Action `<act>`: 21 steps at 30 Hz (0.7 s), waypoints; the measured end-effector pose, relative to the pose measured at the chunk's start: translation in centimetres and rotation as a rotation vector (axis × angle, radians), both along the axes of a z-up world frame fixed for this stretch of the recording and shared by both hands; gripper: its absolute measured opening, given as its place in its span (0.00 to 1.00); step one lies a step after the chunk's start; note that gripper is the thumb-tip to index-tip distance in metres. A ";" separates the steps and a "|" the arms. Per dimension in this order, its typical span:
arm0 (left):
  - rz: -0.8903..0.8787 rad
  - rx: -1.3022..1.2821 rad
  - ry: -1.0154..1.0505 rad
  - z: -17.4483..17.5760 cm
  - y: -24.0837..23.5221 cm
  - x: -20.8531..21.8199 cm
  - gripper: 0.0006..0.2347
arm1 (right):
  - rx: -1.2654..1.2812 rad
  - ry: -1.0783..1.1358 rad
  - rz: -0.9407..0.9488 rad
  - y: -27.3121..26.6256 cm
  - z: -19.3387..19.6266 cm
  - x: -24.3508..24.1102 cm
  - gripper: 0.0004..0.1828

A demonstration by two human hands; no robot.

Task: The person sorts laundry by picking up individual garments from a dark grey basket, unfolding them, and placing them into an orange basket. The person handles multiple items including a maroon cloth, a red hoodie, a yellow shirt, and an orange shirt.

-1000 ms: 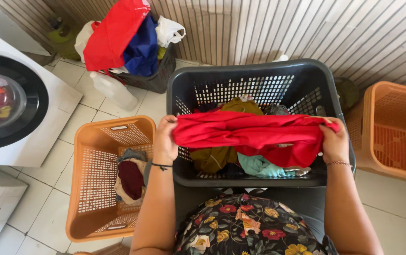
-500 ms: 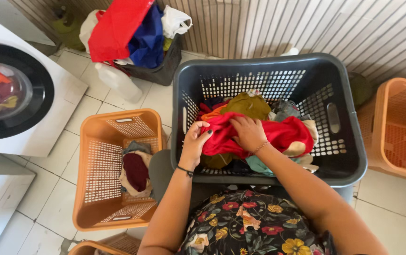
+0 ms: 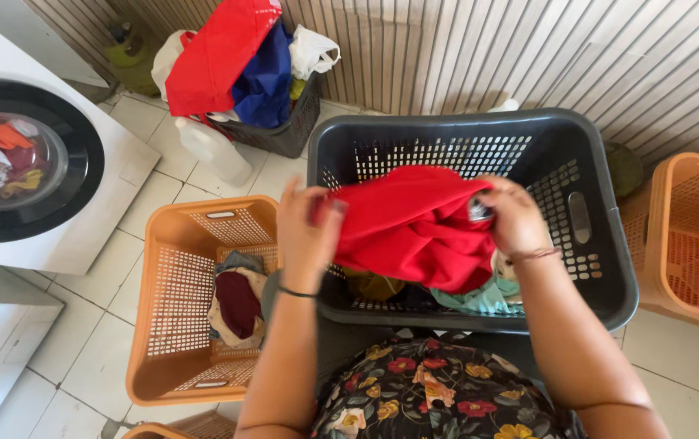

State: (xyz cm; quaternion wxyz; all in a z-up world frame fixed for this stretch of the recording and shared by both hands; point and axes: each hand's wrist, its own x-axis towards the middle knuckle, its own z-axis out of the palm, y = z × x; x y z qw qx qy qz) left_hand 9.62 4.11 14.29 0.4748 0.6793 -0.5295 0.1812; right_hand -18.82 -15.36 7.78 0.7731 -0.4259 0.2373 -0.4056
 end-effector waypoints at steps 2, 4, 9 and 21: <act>-0.096 0.147 0.198 0.3 -0.3 -3.8 0.15 | -0.090 0.263 -0.066 0.7 -1.1 0.8 0.16; -0.305 0.089 0.174 -1.4 -0.9 -6.8 0.22 | -0.255 0.567 -0.052 1.9 -2.6 1.8 0.18; -0.489 0.255 1.116 -11.1 -4.0 -6.0 0.08 | -0.387 0.491 0.097 4.5 -4.3 2.3 0.13; -0.628 0.109 1.630 -15.7 -5.0 -4.5 0.05 | -1.420 0.649 -0.222 7.2 0.9 2.7 0.05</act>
